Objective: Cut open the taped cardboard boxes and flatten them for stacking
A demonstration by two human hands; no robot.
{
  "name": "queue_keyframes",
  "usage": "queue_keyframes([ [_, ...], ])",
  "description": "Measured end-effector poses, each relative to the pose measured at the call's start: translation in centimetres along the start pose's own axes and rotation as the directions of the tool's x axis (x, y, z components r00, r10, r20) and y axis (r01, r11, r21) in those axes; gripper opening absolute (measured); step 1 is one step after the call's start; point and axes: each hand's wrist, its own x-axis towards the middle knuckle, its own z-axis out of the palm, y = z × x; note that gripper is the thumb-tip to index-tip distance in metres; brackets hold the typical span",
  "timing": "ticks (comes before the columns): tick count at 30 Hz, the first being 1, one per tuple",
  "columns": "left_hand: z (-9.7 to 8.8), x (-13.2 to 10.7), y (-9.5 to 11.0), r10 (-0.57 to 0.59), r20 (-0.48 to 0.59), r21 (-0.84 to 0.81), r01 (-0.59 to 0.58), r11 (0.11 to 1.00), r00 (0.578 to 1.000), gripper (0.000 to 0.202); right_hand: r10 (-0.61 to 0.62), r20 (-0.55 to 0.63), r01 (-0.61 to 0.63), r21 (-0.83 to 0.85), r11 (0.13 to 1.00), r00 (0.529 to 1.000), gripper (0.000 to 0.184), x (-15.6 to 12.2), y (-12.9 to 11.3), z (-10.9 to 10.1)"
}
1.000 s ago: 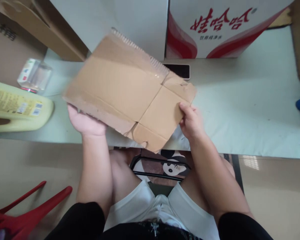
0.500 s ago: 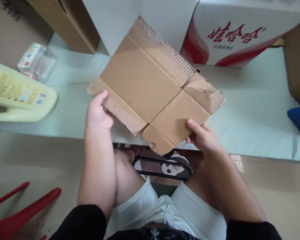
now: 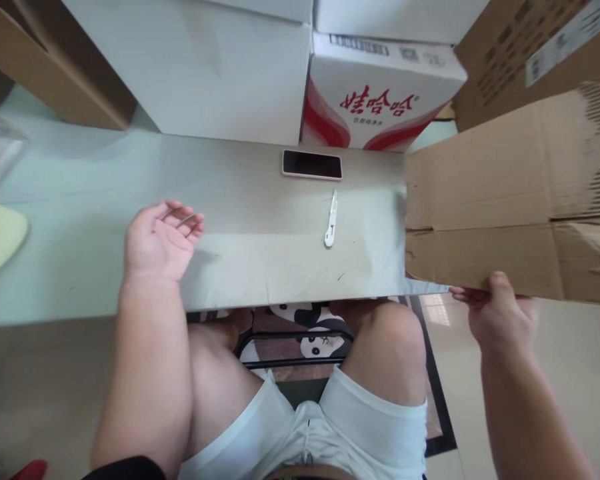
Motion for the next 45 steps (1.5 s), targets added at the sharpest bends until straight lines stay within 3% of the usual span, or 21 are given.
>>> queue_keyframes([
  [3, 0.6, 0.2, -0.4, -0.003, 0.003, 0.026, 0.003, 1.0, 1.0, 0.013, -0.238, -0.104, 0.234, -0.055, 0.971, 0.966, 0.021, 3.1, -1.5, 0.8],
  [7, 1.3, 0.4, -0.9, 0.001, 0.023, 0.065, -0.003, 0.998, 1.0, 0.012, -0.327, -0.15, 0.318, -0.084, 0.944, 0.933, 0.016, 11.1, -6.3, 6.0],
  [10, 1.8, 0.4, -1.0, 0.007, 0.018, 0.086, -0.008, 0.996, 1.0, 0.012, -0.111, -0.115, 0.101, -0.089, 0.991, 0.987, 0.029, 17.4, -9.9, 11.5],
  [13, 2.1, 0.3, -0.7, 0.006, -0.026, 0.085, -0.003, 0.996, 1.0, 0.013, 0.029, -0.051, -0.039, -0.206, 0.978, 0.998, 0.037, 20.6, -10.8, 15.7],
  [16, 2.2, 0.2, -0.1, -0.008, -0.09, 0.068, 0.014, 0.998, 0.996, 0.015, 0.068, -0.02, -0.071, -0.248, 0.966, 0.997, 0.027, 20.0, -8.8, 17.3],
  [22, 1.7, -0.1, 1.0, -0.007, -0.109, 0.076, 0.015, 0.997, 0.994, 0.016, 0.084, 0.133, -0.037, -0.319, 0.947, 0.988, 0.008, 16.1, -5.0, 16.9],
  [26, 0.6, -0.4, 1.3, 0.008, -0.072, 0.039, -0.005, 0.999, 0.997, 0.015, 0.051, 0.263, 0.051, -0.365, 0.93, 0.963, 0.003, 13.5, -5.6, 18.2],
  [31, -0.7, -0.6, 1.9, 0.018, -0.088, -0.096, -0.027, 0.995, 0.996, 0.013, -0.024, 0.46, 0.231, -0.401, 0.887, 0.888, 0.01, 7.6, -7.3, 23.5],
  [34, -1.5, -0.8, 2.7, 0.001, -0.11, -0.169, -0.02, 0.985, 0.994, 0.013, -0.077, 0.612, 0.377, -0.38, 0.845, 0.787, 0.015, 3.2, -7.5, 28.0],
  [36, -2.0, -1.0, 3.4, -0.017, -0.141, -0.225, -0.015, 0.974, 0.99, 0.013, -0.127, 0.73, 0.512, -0.333, 0.792, 0.671, 0.015, 0.3, -7.1, 31.5],
  [39, -2.8, -1.2, 4.3, -0.05, -0.187, -0.316, -0.012, 0.949, 0.981, 0.012, -0.197, 0.885, 0.707, -0.185, 0.683, 0.422, 0.013, -4.0, -6.1, 37.4],
  [42, -3.6, -1.0, 5.0, -0.068, -0.196, -0.382, -0.013, 0.924, 0.978, 0.012, -0.245, 0.956, 0.848, -0.007, 0.53, 0.161, 0.014, -9.2, -5.1, 44.0],
  [45, -4.4, -0.5, 5.5, -0.086, -0.199, -0.409, -0.003, 0.913, 0.976, 0.012, -0.34, 0.94, 0.926, 0.153, 0.346, -0.028, 0.023, -15.1, -5.0, 50.8],
])
